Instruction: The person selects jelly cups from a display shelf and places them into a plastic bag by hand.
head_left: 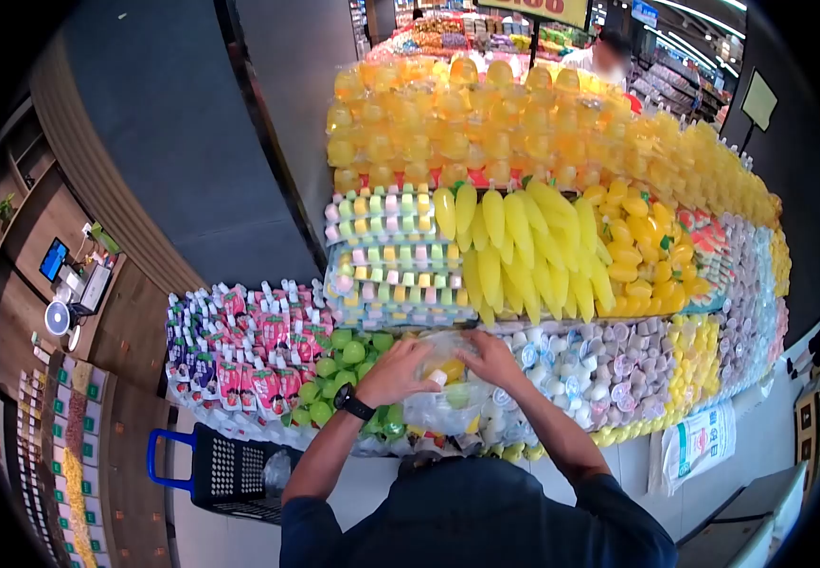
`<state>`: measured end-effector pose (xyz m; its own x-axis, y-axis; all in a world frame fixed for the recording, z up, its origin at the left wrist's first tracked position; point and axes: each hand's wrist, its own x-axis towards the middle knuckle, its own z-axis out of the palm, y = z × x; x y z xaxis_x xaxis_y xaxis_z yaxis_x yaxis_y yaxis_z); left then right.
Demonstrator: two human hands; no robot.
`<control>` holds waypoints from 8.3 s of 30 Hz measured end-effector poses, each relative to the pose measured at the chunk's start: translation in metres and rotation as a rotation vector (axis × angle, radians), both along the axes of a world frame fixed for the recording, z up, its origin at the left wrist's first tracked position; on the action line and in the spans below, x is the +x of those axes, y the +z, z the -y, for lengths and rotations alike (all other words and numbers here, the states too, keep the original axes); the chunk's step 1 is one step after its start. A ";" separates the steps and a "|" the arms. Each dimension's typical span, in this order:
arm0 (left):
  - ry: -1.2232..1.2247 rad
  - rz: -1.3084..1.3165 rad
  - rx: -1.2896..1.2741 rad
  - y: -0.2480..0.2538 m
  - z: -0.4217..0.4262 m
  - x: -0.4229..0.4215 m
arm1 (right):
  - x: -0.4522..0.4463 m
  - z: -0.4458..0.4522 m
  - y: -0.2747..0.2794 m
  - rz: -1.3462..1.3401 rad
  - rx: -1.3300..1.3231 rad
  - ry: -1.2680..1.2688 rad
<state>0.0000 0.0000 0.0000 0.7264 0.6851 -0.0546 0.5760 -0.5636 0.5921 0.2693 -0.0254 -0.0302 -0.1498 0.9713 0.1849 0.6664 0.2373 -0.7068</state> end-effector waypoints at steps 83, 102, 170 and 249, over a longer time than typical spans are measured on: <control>0.428 0.092 0.220 0.017 0.090 0.033 | -0.043 0.072 0.030 -0.185 0.110 0.079; 0.396 0.114 0.293 0.000 0.097 0.038 | 0.105 0.075 -0.027 -0.413 0.087 -0.784; 0.347 0.367 0.199 -0.005 0.082 -0.002 | -0.021 0.079 0.035 -0.030 -0.080 0.024; 0.238 0.330 0.311 0.019 0.082 0.028 | 0.040 0.079 0.025 -1.065 -0.233 -0.188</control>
